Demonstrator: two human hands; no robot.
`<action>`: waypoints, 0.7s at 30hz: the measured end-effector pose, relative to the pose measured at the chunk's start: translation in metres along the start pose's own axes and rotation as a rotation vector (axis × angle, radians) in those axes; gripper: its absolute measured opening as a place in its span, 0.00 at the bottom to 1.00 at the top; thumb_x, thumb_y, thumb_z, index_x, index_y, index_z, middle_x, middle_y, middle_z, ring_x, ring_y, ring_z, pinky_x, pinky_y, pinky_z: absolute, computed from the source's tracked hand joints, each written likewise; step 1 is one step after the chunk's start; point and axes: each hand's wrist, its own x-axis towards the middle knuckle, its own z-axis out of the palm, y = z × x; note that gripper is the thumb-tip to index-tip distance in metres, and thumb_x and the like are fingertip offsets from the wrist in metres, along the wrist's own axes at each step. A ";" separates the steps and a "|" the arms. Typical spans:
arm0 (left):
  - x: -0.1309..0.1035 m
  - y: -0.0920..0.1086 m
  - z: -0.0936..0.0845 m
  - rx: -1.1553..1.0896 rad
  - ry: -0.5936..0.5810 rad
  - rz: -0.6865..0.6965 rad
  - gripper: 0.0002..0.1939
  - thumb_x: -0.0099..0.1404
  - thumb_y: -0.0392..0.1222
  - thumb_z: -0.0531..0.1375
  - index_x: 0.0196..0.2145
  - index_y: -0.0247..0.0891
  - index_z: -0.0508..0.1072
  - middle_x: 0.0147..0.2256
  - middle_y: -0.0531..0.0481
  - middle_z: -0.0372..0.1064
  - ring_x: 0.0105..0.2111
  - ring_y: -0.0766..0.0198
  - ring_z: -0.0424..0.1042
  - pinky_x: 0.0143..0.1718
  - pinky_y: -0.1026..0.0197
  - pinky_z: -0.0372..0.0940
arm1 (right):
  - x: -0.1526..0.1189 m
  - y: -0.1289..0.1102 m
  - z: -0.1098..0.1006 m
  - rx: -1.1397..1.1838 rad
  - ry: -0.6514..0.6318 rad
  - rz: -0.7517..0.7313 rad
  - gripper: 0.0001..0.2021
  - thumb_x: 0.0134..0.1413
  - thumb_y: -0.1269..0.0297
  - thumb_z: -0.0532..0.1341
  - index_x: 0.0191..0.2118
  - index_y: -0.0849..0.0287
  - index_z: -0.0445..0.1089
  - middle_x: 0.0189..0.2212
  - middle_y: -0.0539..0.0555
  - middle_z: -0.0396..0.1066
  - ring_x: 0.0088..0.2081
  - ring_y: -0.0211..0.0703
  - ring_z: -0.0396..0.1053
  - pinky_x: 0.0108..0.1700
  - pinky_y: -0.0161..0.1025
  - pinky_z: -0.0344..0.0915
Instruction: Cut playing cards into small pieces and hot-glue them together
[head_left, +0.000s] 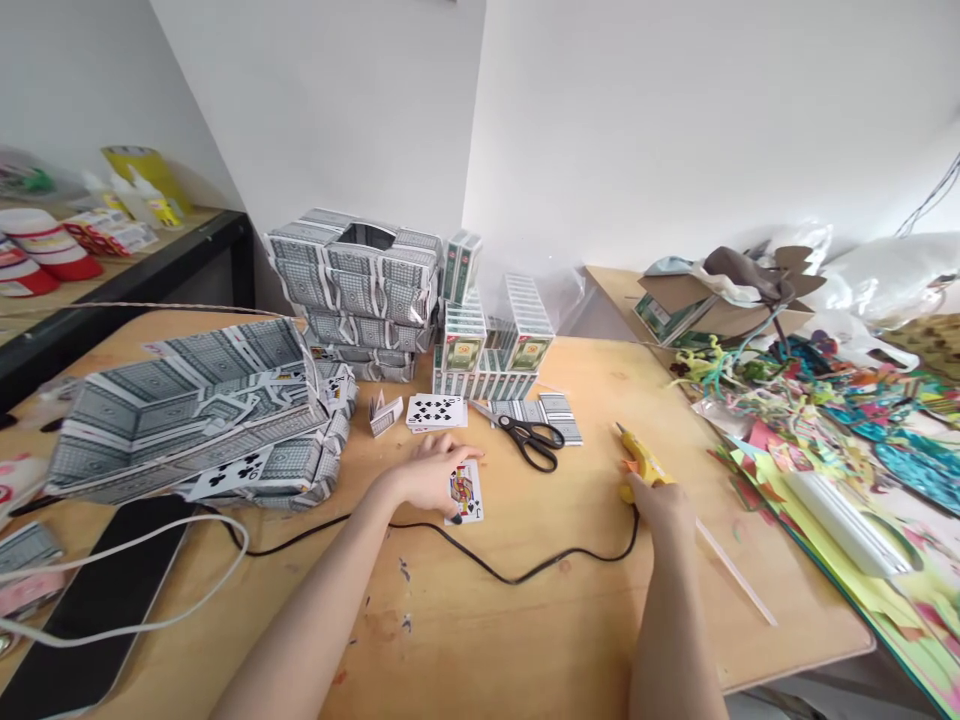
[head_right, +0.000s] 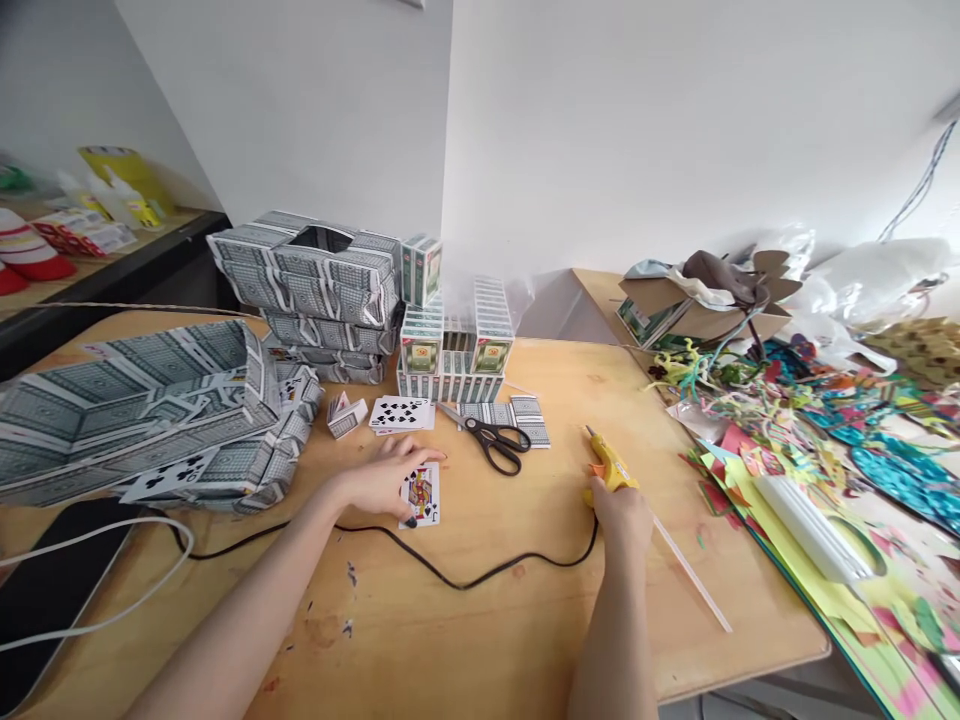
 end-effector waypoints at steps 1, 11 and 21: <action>0.000 0.000 0.000 0.000 0.002 -0.001 0.42 0.39 0.44 0.65 0.53 0.52 0.56 0.47 0.50 0.54 0.50 0.49 0.53 0.51 0.50 0.51 | 0.001 -0.001 -0.002 0.010 -0.031 0.066 0.16 0.39 0.49 0.56 0.17 0.58 0.64 0.16 0.58 0.63 0.27 0.56 0.67 0.26 0.45 0.60; 0.001 -0.008 -0.008 -0.230 0.354 -0.002 0.13 0.55 0.41 0.56 0.39 0.41 0.70 0.35 0.50 0.68 0.35 0.62 0.68 0.37 0.61 0.62 | -0.015 -0.026 -0.030 1.060 -0.258 0.075 0.10 0.35 0.63 0.65 0.27 0.62 0.68 0.20 0.50 0.66 0.23 0.38 0.66 0.23 0.33 0.66; -0.004 -0.035 -0.019 0.127 1.207 -0.268 0.11 0.57 0.38 0.55 0.40 0.36 0.68 0.37 0.42 0.65 0.41 0.53 0.63 0.44 0.51 0.59 | -0.052 -0.078 -0.037 1.248 -0.655 -0.189 0.16 0.36 0.65 0.69 0.34 0.60 0.67 0.33 0.54 0.71 0.26 0.37 0.68 0.30 0.37 0.66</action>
